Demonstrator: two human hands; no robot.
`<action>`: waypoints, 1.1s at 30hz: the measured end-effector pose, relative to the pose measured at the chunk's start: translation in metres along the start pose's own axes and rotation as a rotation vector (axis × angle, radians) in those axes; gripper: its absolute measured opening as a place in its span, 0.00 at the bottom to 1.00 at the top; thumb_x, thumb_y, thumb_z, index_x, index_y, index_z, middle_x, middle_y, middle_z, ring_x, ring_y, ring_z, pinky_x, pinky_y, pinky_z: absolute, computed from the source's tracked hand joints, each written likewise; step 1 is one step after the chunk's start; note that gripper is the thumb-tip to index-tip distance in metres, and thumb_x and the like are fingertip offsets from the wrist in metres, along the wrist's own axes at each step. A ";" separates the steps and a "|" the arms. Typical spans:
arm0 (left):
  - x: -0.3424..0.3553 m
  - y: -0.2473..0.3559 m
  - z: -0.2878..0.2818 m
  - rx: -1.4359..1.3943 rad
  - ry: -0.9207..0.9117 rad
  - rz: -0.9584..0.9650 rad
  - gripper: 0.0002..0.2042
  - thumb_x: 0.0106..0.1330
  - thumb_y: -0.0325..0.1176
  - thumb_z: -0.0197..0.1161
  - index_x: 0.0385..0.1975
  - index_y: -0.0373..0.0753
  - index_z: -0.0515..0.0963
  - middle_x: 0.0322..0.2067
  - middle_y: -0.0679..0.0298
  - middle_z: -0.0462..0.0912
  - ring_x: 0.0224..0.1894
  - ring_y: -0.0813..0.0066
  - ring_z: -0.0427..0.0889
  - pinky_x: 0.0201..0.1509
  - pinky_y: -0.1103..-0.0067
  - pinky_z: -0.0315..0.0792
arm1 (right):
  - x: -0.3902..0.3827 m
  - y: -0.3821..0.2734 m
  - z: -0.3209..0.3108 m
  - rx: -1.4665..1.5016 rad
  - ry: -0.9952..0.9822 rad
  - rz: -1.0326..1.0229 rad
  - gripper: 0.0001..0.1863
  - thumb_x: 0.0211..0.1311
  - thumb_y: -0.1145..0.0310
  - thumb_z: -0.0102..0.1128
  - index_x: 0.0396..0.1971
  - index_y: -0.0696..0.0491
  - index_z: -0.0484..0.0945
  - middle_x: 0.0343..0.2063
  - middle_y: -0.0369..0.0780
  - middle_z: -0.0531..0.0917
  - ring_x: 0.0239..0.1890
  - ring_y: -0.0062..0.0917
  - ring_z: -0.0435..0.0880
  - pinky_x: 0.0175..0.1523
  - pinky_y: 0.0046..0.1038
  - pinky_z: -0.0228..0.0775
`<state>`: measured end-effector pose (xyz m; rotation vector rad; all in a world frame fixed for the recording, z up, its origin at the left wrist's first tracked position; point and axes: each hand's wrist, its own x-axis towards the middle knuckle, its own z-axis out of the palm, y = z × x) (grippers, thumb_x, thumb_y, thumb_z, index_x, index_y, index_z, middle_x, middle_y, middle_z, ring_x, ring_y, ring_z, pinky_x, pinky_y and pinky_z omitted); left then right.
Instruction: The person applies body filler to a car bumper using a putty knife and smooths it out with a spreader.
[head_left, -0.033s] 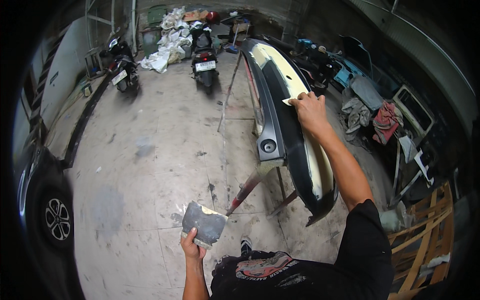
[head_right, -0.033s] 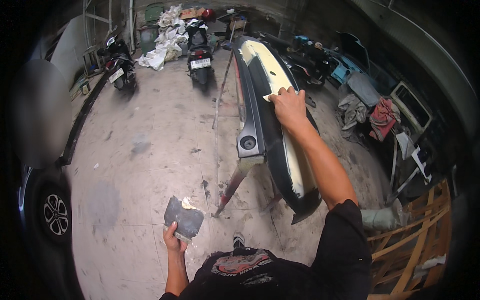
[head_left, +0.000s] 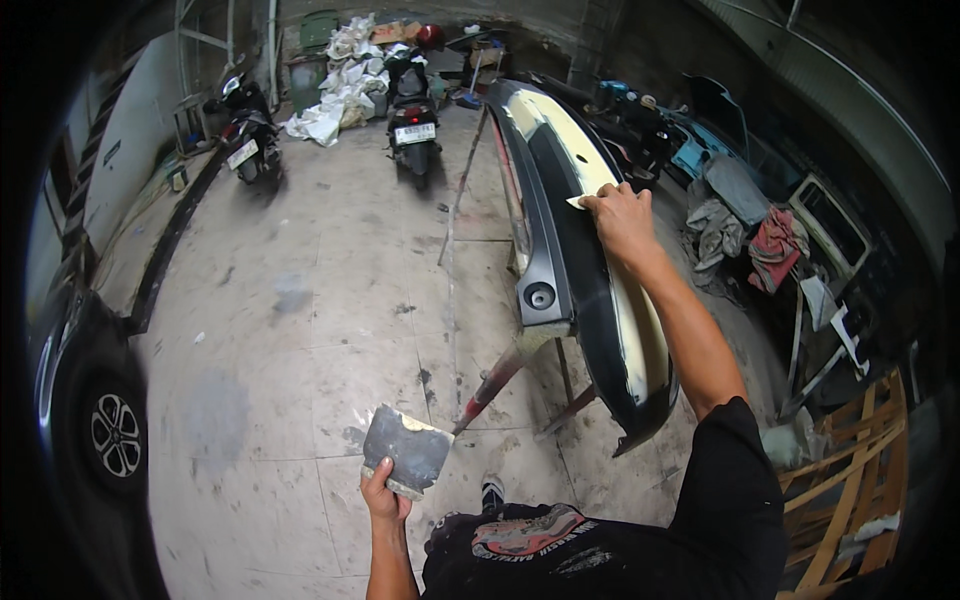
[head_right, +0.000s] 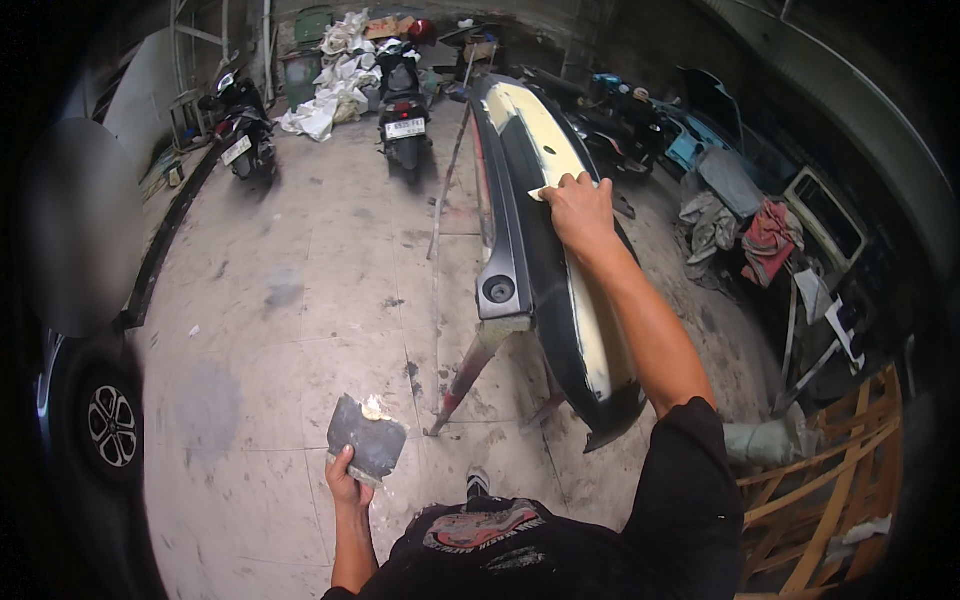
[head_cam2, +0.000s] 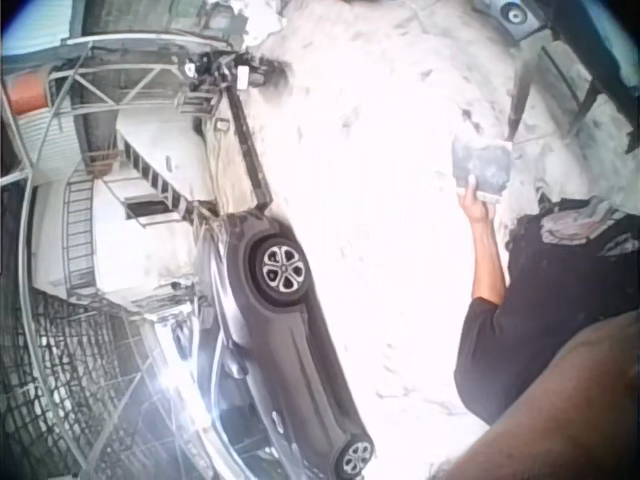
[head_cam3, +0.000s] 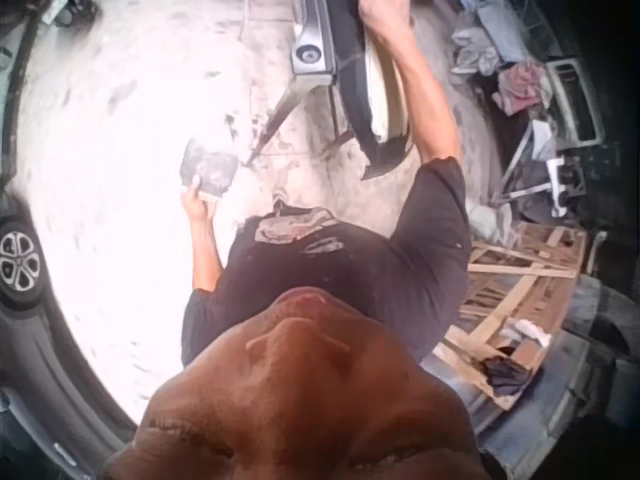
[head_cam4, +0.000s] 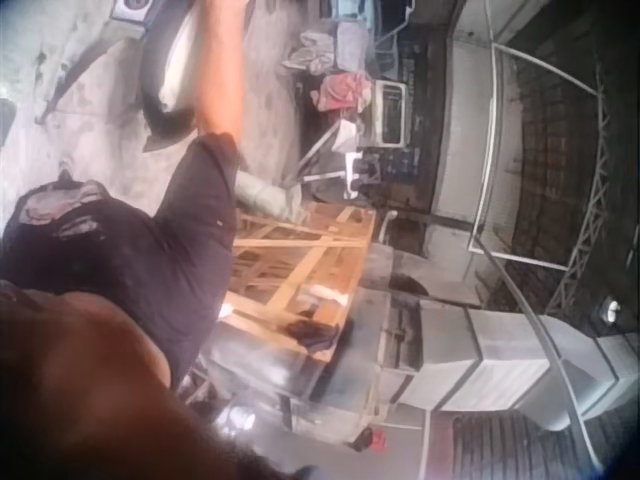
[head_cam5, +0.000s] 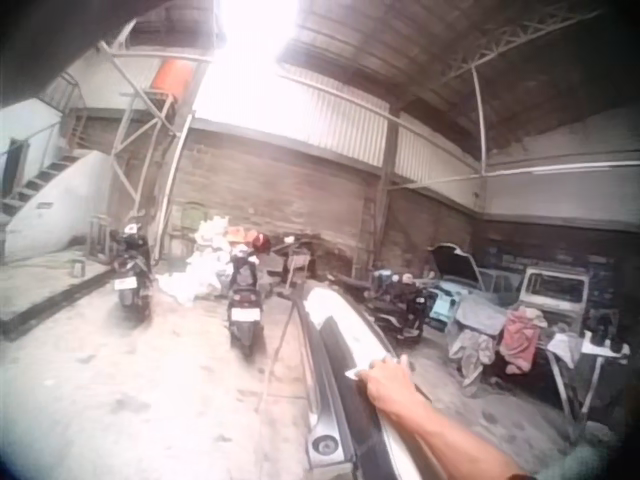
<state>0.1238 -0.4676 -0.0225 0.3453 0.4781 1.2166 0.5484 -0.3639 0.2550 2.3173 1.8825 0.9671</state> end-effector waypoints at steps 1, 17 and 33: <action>0.000 0.000 0.002 -0.014 0.026 0.021 0.21 0.63 0.25 0.56 0.57 0.29 0.69 0.50 0.52 0.79 0.50 0.58 0.81 0.56 0.64 0.76 | 0.011 0.002 0.003 0.000 -0.016 0.000 0.19 0.63 0.69 0.47 0.44 0.36 0.86 0.38 0.38 0.82 0.47 0.30 0.78 0.48 0.42 0.61; 0.010 -0.024 -0.006 -0.068 0.090 0.054 0.21 0.65 0.26 0.56 0.58 0.29 0.69 0.51 0.53 0.78 0.53 0.58 0.79 0.59 0.64 0.73 | -0.036 0.025 -0.043 0.132 0.165 -0.256 0.15 0.61 0.70 0.56 0.46 0.40 0.83 0.46 0.34 0.81 0.51 0.28 0.75 0.49 0.35 0.58; -0.008 -0.024 0.020 0.036 -0.086 -0.009 0.21 0.62 0.24 0.58 0.57 0.30 0.69 0.50 0.54 0.79 0.52 0.60 0.79 0.59 0.65 0.73 | -0.042 0.005 -0.023 -0.031 0.029 -0.120 0.15 0.58 0.71 0.52 0.39 0.40 0.85 0.37 0.36 0.81 0.47 0.28 0.76 0.50 0.38 0.59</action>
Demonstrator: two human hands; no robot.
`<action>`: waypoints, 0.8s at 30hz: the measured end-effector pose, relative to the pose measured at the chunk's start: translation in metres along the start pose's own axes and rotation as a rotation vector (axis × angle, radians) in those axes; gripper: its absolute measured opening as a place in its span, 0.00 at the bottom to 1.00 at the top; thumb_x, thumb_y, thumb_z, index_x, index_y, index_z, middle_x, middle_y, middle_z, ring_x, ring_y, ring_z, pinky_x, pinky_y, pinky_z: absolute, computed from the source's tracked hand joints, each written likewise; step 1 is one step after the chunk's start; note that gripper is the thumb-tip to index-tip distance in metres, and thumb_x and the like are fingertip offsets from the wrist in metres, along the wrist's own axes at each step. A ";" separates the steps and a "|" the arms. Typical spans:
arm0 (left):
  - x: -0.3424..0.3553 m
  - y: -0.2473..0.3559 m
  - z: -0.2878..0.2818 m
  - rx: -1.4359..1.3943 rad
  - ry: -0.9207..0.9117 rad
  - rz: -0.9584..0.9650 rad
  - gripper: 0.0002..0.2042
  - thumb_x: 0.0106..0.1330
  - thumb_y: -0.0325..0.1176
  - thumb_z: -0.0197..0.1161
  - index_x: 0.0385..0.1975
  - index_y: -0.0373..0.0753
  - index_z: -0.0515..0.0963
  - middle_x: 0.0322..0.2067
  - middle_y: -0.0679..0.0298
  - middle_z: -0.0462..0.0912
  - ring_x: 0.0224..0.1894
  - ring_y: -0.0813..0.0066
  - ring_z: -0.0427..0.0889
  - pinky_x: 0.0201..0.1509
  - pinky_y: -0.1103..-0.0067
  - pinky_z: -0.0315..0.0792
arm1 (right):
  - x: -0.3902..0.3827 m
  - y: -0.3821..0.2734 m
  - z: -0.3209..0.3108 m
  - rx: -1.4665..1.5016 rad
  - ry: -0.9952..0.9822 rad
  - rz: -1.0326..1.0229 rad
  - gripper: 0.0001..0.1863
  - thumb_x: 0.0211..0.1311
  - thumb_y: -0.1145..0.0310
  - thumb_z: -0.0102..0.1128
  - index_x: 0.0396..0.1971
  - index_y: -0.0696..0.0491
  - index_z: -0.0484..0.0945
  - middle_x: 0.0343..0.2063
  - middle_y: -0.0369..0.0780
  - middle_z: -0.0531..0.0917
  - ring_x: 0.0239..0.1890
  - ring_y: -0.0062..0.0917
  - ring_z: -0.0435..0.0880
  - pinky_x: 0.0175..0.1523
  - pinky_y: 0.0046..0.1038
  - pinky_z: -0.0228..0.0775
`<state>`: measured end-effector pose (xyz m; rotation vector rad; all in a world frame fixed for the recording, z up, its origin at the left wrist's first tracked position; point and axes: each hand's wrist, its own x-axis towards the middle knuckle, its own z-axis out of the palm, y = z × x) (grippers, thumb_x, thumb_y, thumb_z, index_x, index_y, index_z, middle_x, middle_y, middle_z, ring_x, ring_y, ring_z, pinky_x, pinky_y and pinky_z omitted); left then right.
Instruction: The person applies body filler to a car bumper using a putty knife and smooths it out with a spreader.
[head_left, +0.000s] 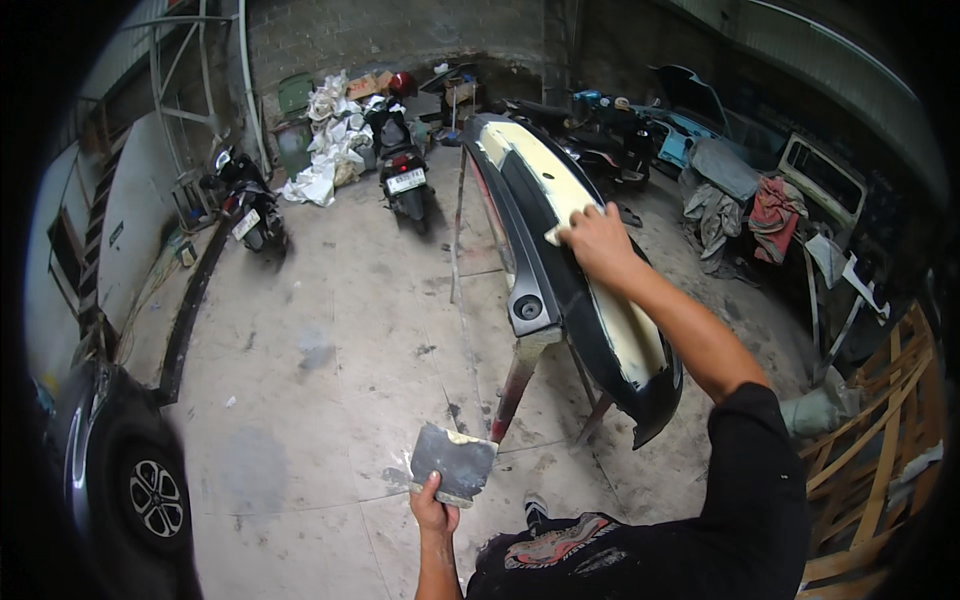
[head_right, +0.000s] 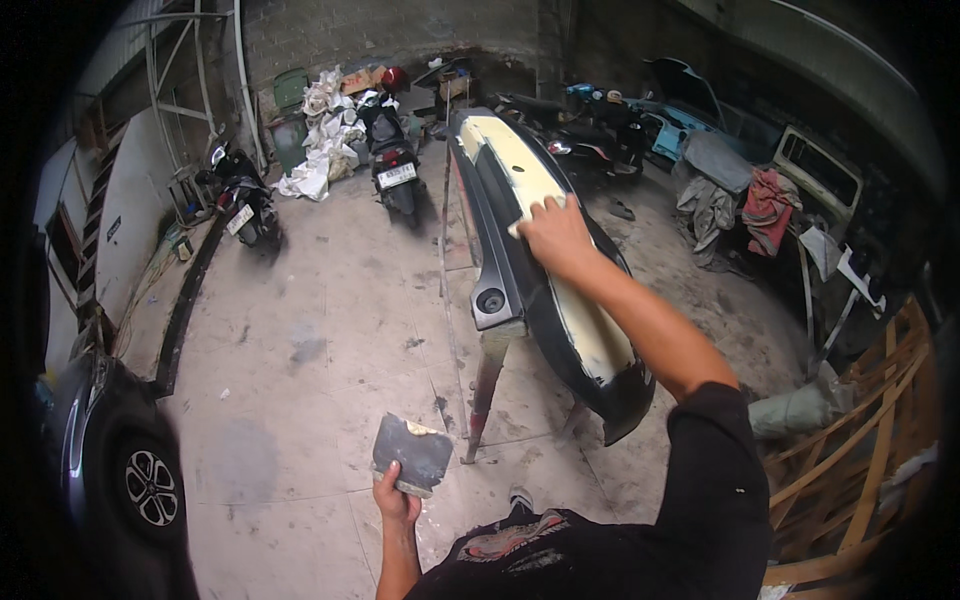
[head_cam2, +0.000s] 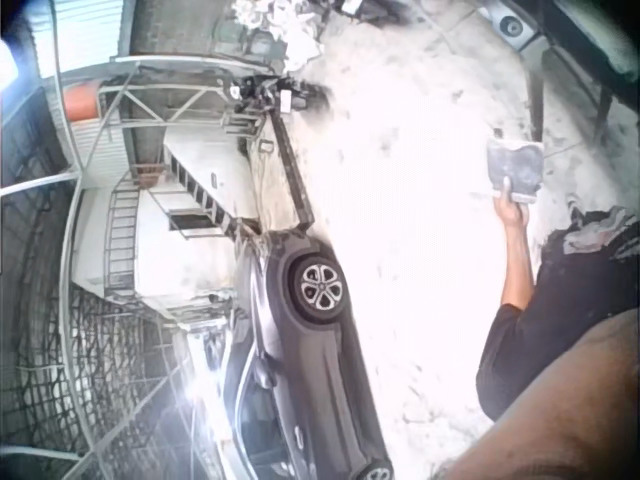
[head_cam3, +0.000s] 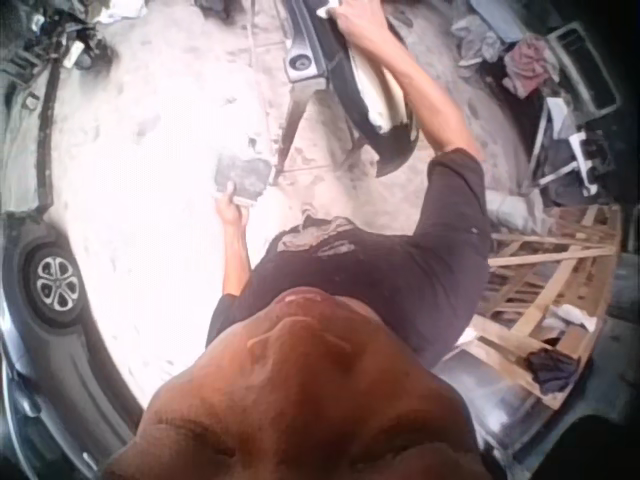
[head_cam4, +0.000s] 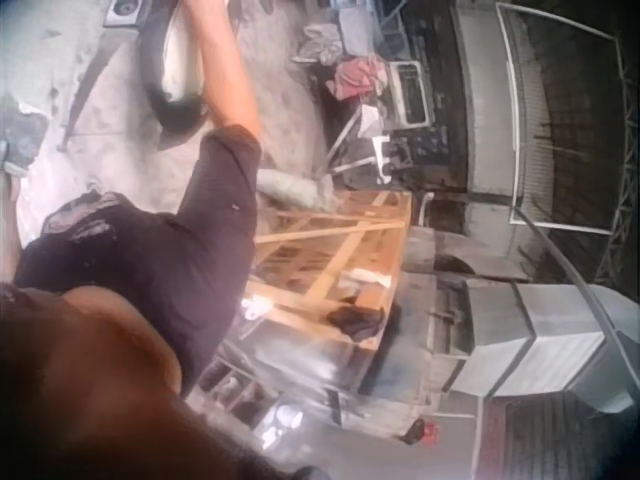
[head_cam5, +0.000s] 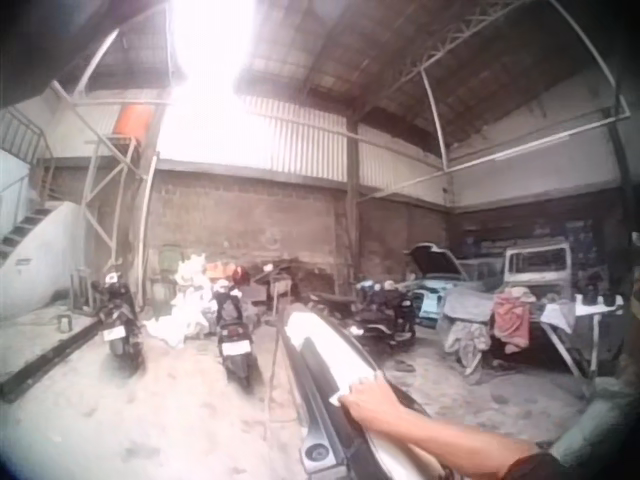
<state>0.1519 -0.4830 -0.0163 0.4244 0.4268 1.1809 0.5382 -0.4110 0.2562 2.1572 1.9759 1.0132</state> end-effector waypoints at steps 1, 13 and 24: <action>-0.007 -0.003 -0.004 0.003 0.014 -0.011 0.22 0.63 0.25 0.58 0.58 0.31 0.69 0.51 0.55 0.78 0.53 0.60 0.79 0.59 0.65 0.72 | 0.018 0.011 0.013 0.003 0.008 0.037 0.15 0.59 0.71 0.51 0.39 0.40 0.85 0.36 0.36 0.81 0.46 0.29 0.77 0.49 0.38 0.59; -0.038 -0.014 0.032 -0.320 -0.309 -0.434 0.25 0.63 0.36 0.58 0.59 0.32 0.69 0.48 0.52 0.81 0.48 0.56 0.82 0.55 0.65 0.76 | -0.144 -0.118 -0.088 1.727 -0.037 0.134 0.23 0.57 0.58 0.71 0.44 0.56 0.72 0.37 0.37 0.78 0.42 0.17 0.76 0.50 0.20 0.68; -0.013 -0.042 0.089 -0.210 -0.289 -0.496 0.23 0.65 0.46 0.53 0.46 0.30 0.75 0.33 0.52 0.83 0.30 0.56 0.84 0.34 0.63 0.80 | -0.299 -0.026 -0.061 1.770 0.386 0.827 0.10 0.64 0.74 0.61 0.42 0.56 0.73 0.37 0.35 0.79 0.37 0.15 0.78 0.43 0.20 0.72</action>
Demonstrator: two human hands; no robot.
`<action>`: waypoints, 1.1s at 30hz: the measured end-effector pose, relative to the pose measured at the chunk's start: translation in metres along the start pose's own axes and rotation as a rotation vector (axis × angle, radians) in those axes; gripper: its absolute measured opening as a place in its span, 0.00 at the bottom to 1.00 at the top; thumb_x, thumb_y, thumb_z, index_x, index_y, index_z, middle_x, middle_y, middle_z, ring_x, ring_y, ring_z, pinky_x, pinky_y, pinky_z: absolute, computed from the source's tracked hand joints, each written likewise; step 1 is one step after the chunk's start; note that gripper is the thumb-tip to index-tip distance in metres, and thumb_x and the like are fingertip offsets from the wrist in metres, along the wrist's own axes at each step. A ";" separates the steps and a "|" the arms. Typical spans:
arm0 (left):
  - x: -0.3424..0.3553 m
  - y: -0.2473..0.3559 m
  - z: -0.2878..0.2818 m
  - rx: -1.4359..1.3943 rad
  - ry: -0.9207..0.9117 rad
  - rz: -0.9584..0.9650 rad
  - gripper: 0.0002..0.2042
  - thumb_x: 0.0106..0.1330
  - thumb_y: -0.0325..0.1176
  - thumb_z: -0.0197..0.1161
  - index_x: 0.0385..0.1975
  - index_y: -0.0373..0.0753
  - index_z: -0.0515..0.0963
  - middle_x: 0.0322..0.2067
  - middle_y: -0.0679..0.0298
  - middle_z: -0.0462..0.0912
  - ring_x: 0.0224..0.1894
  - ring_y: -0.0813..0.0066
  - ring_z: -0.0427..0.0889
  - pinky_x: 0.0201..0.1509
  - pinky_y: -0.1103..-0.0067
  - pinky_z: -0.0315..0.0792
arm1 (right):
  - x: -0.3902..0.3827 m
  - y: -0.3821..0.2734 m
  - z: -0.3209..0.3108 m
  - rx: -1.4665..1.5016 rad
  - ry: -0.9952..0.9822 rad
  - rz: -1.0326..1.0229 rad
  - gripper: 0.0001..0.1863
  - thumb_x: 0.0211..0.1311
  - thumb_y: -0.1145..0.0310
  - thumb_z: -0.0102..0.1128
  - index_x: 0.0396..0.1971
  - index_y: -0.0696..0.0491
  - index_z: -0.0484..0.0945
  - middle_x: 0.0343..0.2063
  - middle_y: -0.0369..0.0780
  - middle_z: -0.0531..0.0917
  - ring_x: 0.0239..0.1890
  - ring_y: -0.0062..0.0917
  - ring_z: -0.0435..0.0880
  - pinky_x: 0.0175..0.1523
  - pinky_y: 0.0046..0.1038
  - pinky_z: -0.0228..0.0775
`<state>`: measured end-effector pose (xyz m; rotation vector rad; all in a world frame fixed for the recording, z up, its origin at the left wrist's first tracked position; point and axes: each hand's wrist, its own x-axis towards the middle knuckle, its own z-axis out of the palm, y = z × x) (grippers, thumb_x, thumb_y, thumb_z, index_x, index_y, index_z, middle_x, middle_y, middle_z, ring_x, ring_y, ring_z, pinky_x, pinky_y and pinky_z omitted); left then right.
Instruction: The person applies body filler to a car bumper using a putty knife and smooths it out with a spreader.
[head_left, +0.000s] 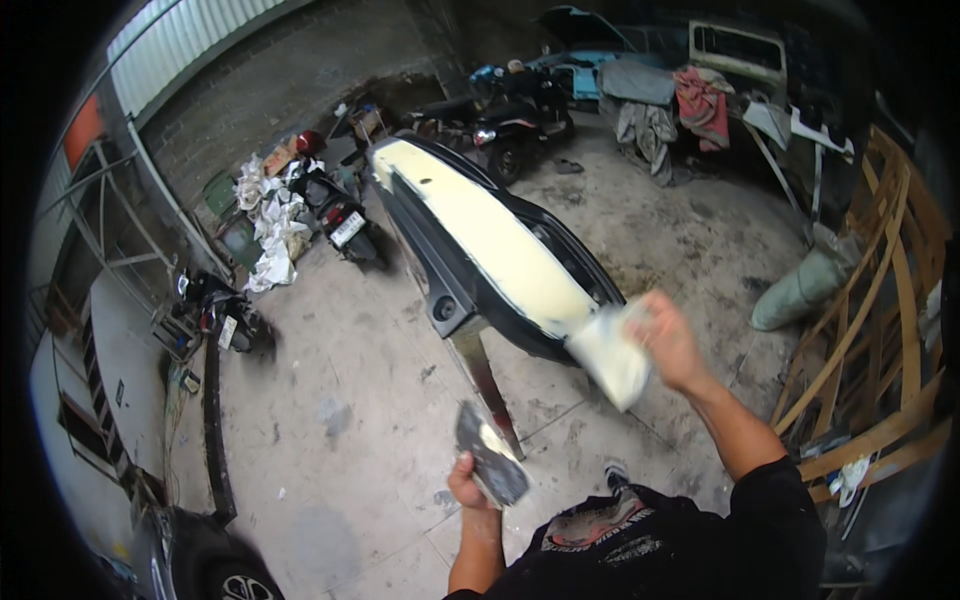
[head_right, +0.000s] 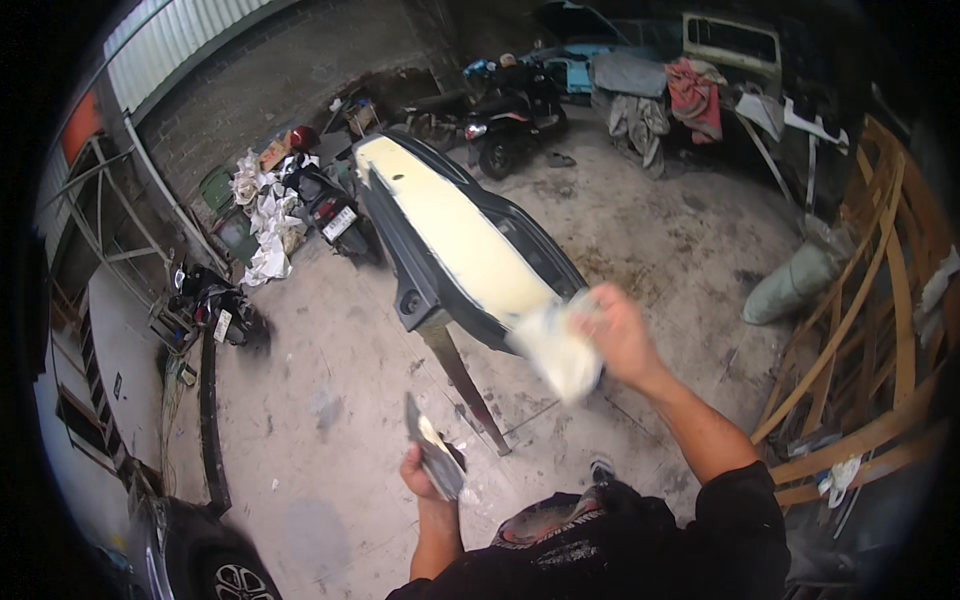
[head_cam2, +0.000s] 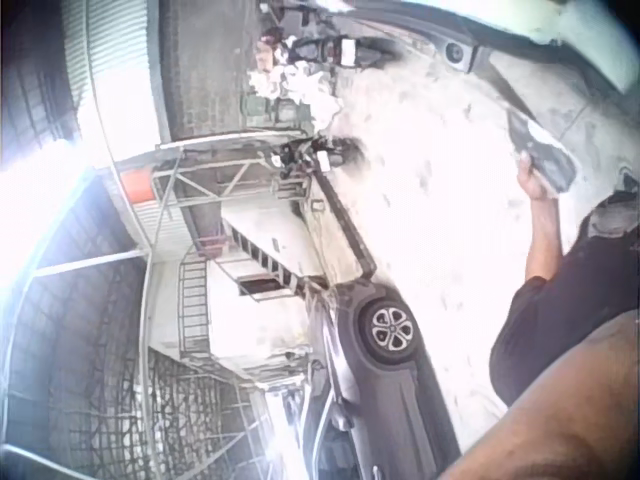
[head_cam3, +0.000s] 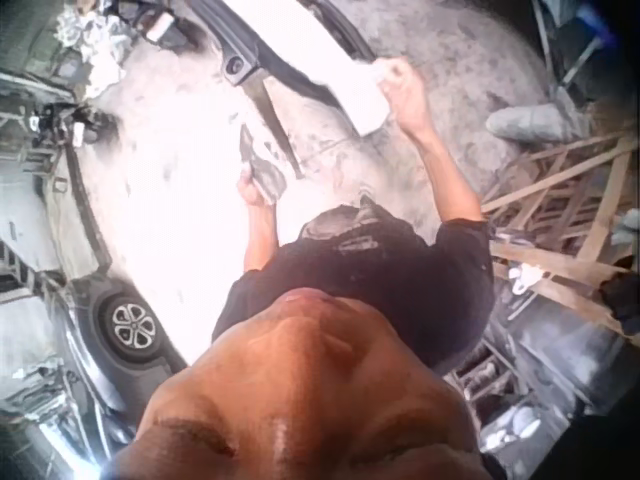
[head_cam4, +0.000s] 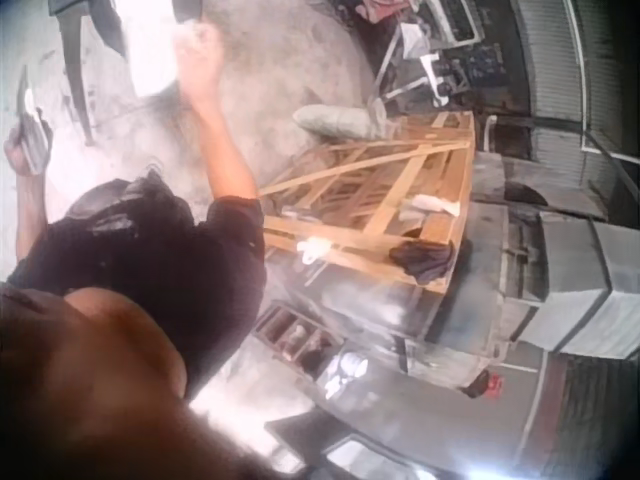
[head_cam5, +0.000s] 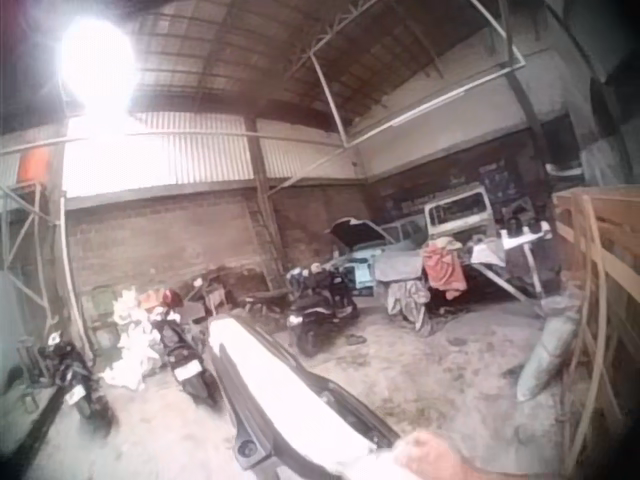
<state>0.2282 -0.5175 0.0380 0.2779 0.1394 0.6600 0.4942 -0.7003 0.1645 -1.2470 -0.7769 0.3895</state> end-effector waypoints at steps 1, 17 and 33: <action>0.004 0.002 0.010 0.013 -0.013 0.037 0.22 0.66 0.45 0.52 0.47 0.31 0.75 0.34 0.52 0.84 0.31 0.56 0.85 0.34 0.64 0.81 | 0.007 -0.001 -0.012 0.054 0.223 -0.180 0.10 0.65 0.76 0.57 0.44 0.57 0.70 0.37 0.37 0.79 0.37 0.16 0.79 0.42 0.21 0.74; 0.010 -0.082 0.043 0.210 0.167 0.422 0.19 0.70 0.37 0.51 0.56 0.32 0.71 0.49 0.52 0.81 0.47 0.57 0.84 0.48 0.65 0.81 | 0.026 0.106 -0.095 -0.601 -0.187 -0.778 0.21 0.53 0.82 0.47 0.46 0.57 0.82 0.48 0.47 0.82 0.56 0.42 0.79 0.60 0.41 0.70; -0.026 -0.134 0.061 0.261 0.373 0.724 0.19 0.70 0.37 0.51 0.56 0.34 0.71 0.50 0.54 0.81 0.48 0.59 0.84 0.48 0.68 0.82 | 0.144 0.093 -0.027 -0.575 -0.196 -0.860 0.16 0.55 0.79 0.52 0.44 0.57 0.81 0.44 0.47 0.82 0.51 0.42 0.81 0.55 0.38 0.72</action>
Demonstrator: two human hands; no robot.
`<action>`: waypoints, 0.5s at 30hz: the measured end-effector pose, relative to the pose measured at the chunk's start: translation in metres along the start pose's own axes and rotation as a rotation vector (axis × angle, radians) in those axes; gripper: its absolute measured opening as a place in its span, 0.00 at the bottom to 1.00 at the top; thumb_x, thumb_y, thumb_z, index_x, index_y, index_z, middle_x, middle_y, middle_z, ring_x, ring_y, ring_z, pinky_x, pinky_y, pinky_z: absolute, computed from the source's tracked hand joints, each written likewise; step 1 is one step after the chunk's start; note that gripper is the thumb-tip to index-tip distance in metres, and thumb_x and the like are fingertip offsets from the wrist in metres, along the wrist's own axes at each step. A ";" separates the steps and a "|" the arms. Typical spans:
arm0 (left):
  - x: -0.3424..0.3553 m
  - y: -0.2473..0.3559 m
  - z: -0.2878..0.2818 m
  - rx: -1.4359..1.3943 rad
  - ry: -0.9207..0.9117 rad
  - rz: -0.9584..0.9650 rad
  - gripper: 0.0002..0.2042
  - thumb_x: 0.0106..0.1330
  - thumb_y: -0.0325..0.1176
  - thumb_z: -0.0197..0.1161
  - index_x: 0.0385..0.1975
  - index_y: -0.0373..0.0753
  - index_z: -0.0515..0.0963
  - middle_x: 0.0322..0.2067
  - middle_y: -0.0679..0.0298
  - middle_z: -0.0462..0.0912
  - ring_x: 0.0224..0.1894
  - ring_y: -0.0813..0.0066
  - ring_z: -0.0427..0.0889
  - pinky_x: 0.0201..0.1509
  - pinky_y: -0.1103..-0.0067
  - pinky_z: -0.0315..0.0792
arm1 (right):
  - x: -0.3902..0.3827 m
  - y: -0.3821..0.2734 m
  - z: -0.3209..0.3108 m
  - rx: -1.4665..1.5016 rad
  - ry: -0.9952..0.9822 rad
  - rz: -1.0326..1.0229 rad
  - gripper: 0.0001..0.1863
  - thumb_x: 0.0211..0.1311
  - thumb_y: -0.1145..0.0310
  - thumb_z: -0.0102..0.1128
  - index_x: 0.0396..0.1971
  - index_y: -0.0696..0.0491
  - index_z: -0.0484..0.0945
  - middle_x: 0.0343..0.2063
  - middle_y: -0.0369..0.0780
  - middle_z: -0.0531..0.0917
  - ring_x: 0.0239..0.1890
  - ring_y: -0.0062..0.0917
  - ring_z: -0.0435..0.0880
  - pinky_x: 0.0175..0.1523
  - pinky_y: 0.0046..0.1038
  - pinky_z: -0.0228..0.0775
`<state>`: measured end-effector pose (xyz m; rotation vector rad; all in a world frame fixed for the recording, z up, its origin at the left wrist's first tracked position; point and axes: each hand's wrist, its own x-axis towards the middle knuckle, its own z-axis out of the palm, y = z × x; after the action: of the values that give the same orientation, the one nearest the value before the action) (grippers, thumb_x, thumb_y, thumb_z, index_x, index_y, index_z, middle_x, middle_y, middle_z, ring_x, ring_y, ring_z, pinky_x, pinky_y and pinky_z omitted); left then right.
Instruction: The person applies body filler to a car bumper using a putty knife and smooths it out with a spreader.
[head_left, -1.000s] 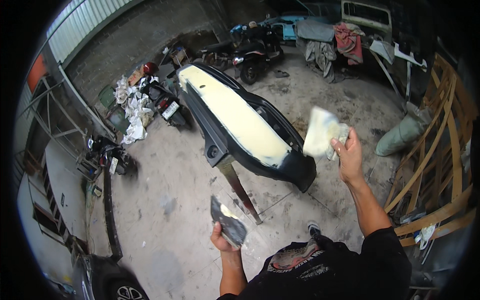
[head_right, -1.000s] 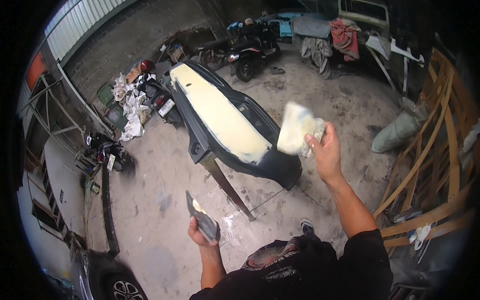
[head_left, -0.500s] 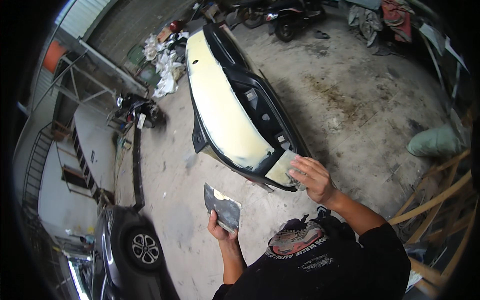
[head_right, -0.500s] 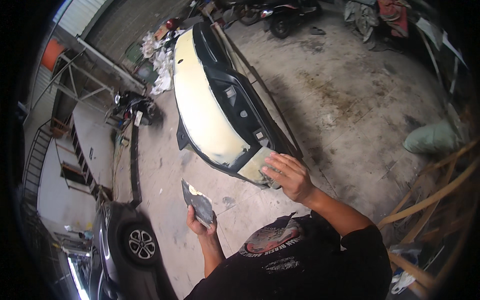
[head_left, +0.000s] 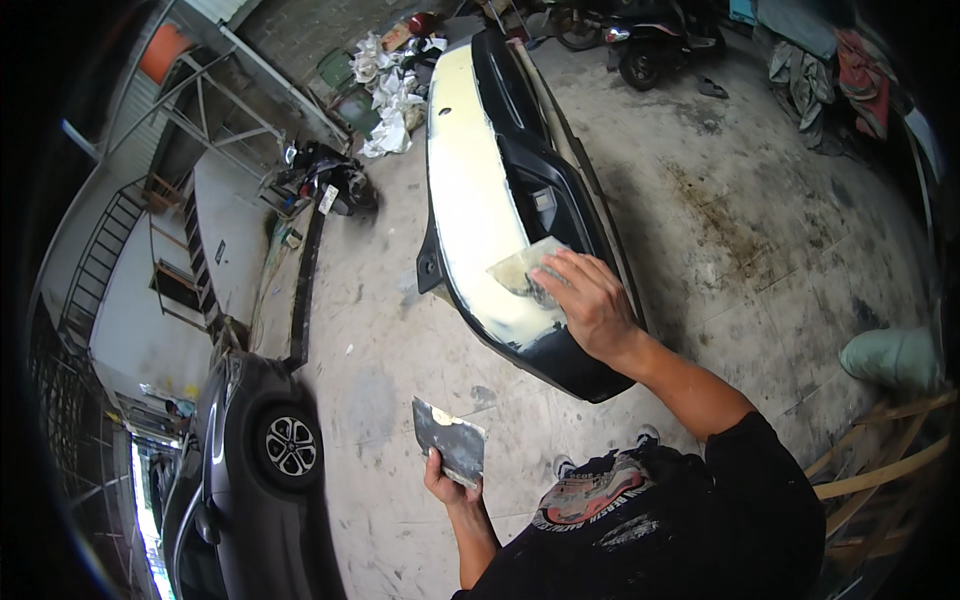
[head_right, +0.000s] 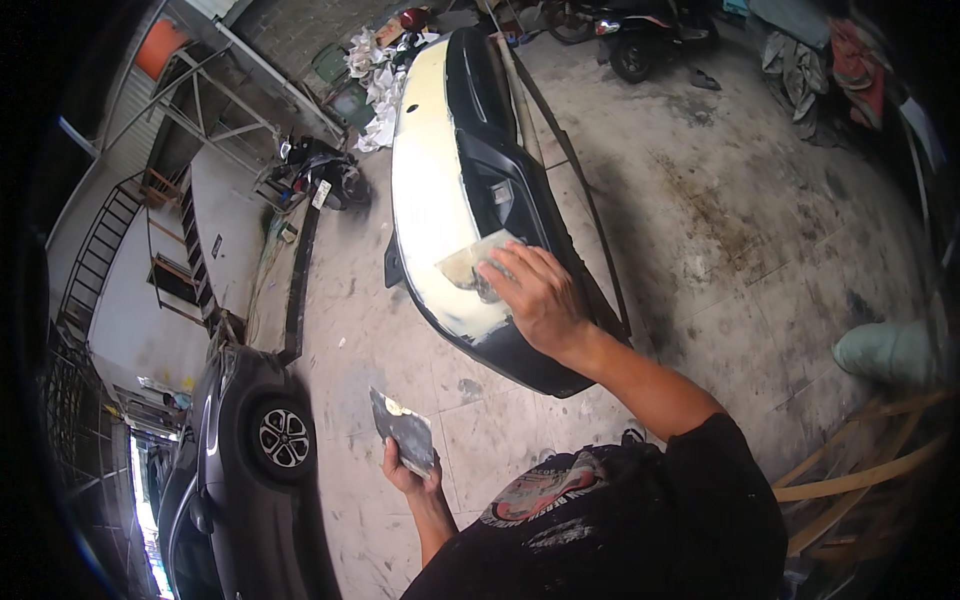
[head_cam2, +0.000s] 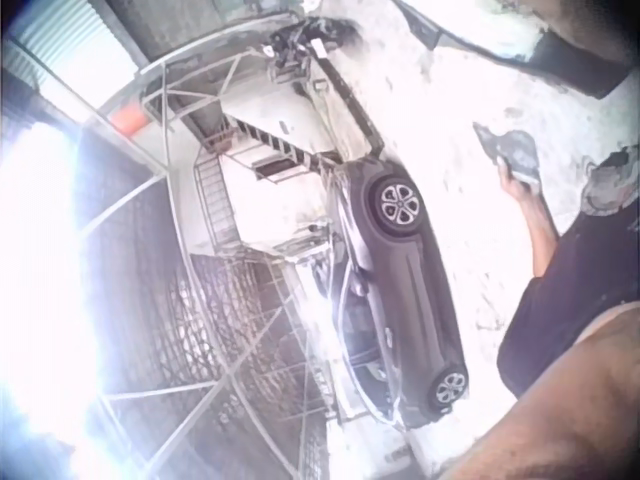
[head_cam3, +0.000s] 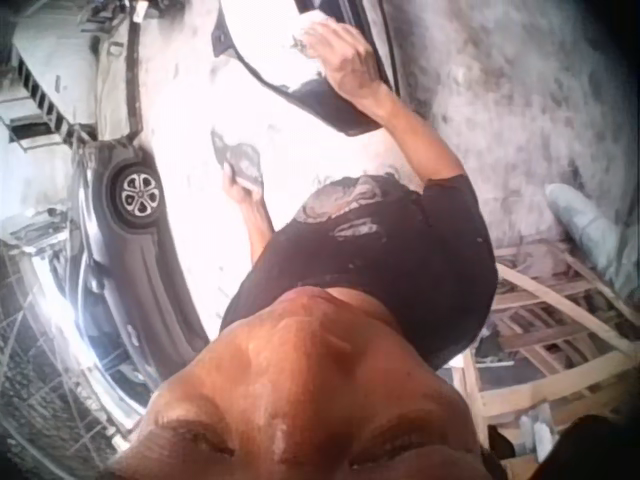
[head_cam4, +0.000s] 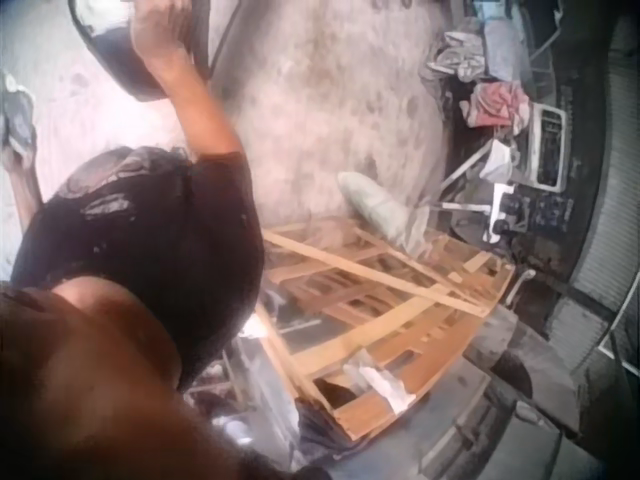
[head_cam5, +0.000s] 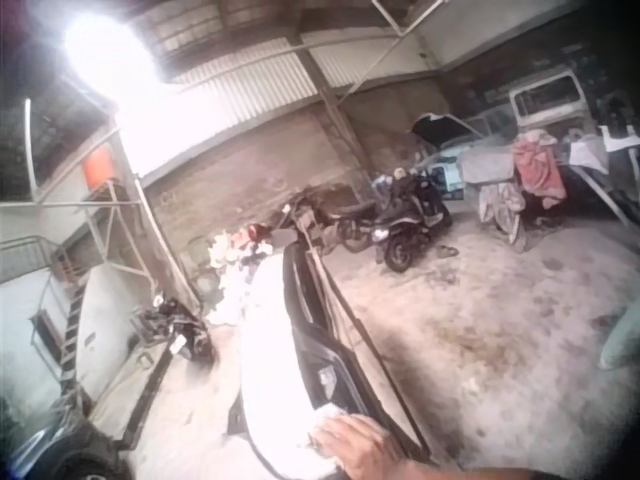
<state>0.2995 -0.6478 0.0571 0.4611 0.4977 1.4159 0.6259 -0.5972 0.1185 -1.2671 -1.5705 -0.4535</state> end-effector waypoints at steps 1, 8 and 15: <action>-0.001 0.001 -0.002 -0.003 -0.012 0.005 0.19 0.70 0.37 0.51 0.56 0.34 0.71 0.50 0.54 0.81 0.48 0.59 0.83 0.48 0.68 0.82 | 0.008 0.003 0.005 -0.005 0.007 0.000 0.16 0.55 0.79 0.52 0.44 0.57 0.81 0.44 0.47 0.82 0.51 0.42 0.81 0.55 0.38 0.72; 0.000 0.011 -0.008 -0.028 -0.059 0.049 0.18 0.71 0.36 0.49 0.55 0.34 0.73 0.50 0.54 0.81 0.50 0.59 0.83 0.53 0.67 0.79 | 0.056 0.027 0.036 -0.009 0.083 0.069 0.15 0.54 0.80 0.53 0.42 0.56 0.81 0.41 0.45 0.84 0.46 0.39 0.82 0.53 0.37 0.73; 0.010 0.028 -0.026 -0.021 -0.010 0.054 0.18 0.70 0.36 0.50 0.55 0.34 0.73 0.50 0.55 0.81 0.50 0.59 0.83 0.54 0.66 0.79 | 0.092 0.036 0.060 -0.102 0.110 0.117 0.14 0.59 0.77 0.51 0.43 0.56 0.81 0.40 0.42 0.84 0.42 0.37 0.83 0.47 0.37 0.74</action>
<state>0.2625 -0.6349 0.0513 0.4674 0.4646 1.4684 0.6366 -0.4915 0.1634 -1.3797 -1.3883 -0.5252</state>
